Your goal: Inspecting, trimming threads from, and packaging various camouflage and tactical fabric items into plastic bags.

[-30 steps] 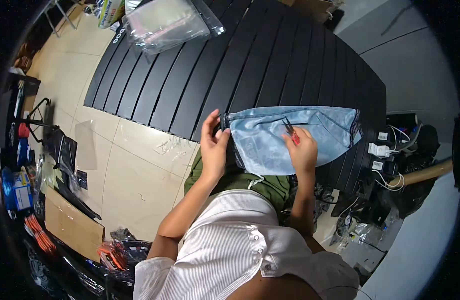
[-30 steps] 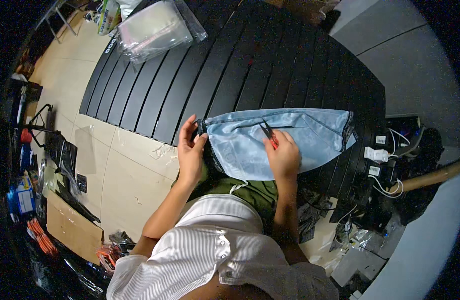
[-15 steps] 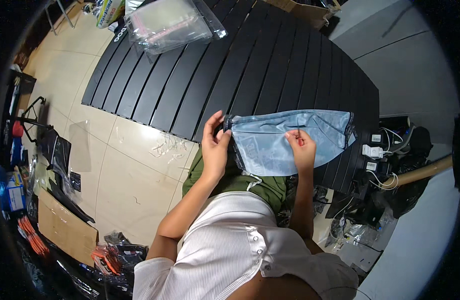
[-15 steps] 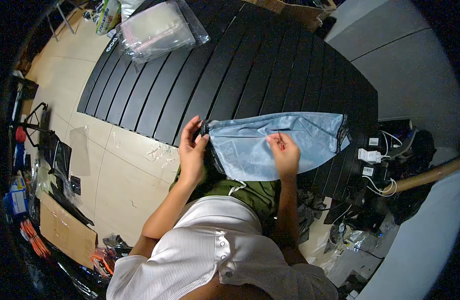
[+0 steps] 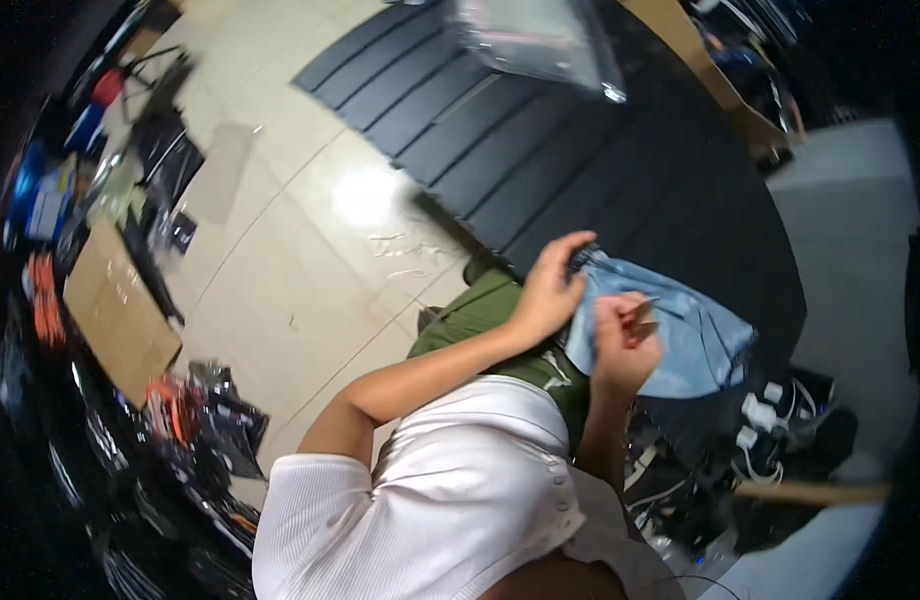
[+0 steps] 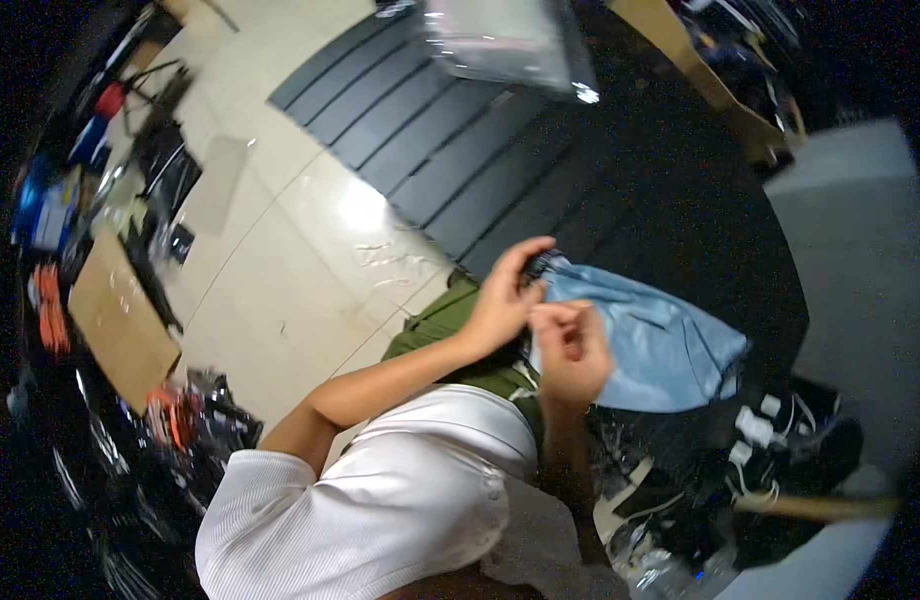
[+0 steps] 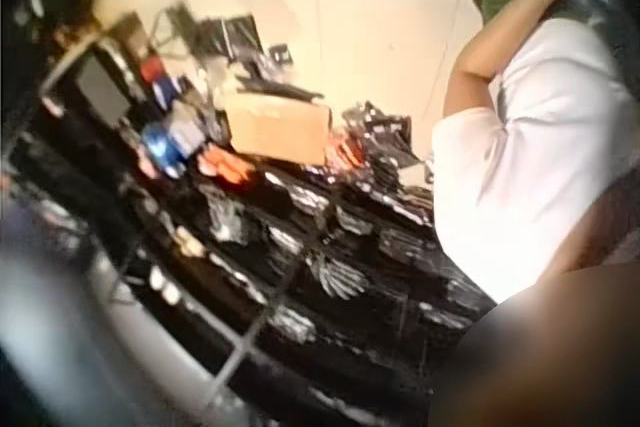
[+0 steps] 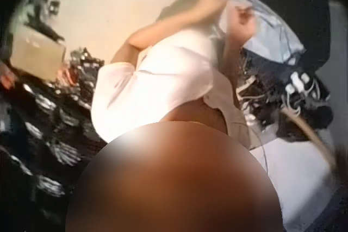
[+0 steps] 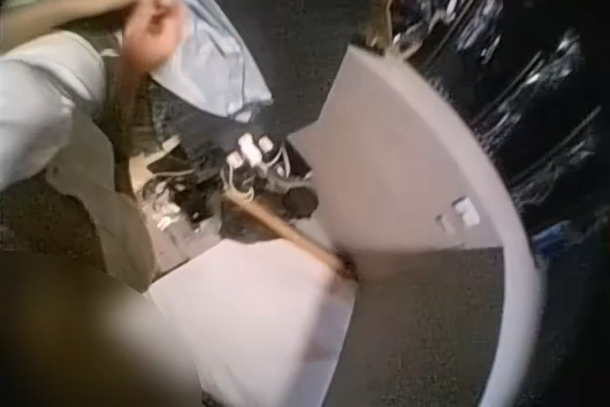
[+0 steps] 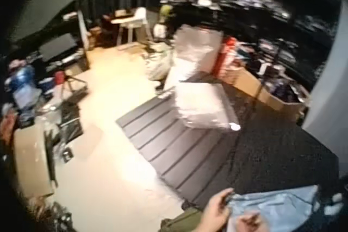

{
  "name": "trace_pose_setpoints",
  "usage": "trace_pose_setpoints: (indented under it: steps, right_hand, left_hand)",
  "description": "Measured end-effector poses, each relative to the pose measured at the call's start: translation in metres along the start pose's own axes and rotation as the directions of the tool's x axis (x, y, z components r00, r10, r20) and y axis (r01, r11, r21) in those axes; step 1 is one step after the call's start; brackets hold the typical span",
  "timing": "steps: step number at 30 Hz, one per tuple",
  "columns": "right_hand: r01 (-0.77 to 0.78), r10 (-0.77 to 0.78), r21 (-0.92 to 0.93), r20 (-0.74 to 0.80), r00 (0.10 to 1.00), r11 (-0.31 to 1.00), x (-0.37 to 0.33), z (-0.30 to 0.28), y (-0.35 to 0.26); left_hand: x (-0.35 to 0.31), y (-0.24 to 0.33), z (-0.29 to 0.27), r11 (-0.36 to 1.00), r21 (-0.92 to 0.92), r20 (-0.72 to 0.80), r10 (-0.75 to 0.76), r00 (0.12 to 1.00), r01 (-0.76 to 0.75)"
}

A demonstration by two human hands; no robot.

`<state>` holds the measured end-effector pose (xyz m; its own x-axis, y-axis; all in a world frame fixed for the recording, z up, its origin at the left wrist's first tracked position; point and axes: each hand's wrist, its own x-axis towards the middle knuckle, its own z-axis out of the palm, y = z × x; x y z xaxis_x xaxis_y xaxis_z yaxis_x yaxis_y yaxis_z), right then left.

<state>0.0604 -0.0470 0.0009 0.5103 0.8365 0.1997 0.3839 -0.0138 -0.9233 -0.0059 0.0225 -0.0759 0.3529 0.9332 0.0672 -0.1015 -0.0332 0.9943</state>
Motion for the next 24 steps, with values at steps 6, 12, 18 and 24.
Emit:
trace_pose_setpoints:
  steps: [6, 12, 18, 24]
  right_hand:
    - [0.252, -0.202, -0.005, 0.583, 0.787, 0.968, -0.002, 0.067, -0.023]
    - [0.251, -0.13, -0.157, 0.54, 0.832, 0.955, 0.005, 0.073, -0.037]
    - [-0.092, 0.068, 0.145, 0.164, 0.984, 0.985, 0.022, 0.011, 0.003]
    - [-0.237, 0.142, -0.148, -0.474, 0.869, 0.96, 0.013, -0.132, 0.103]
  left_hand:
    - [-0.005, -0.009, 0.0, 0.977, 0.004, 0.084, 0.213, 0.973, -0.214]
    - [0.001, -0.009, -0.007, 0.958, 0.042, 0.191, 0.271, 0.943, -0.284]
    - [0.005, -0.003, -0.023, 0.992, -0.129, 0.281, 0.026, 0.959, 0.011]
    - [-0.007, 0.026, -0.031, 0.943, 0.025, 0.542, -0.29, 0.789, 0.331]
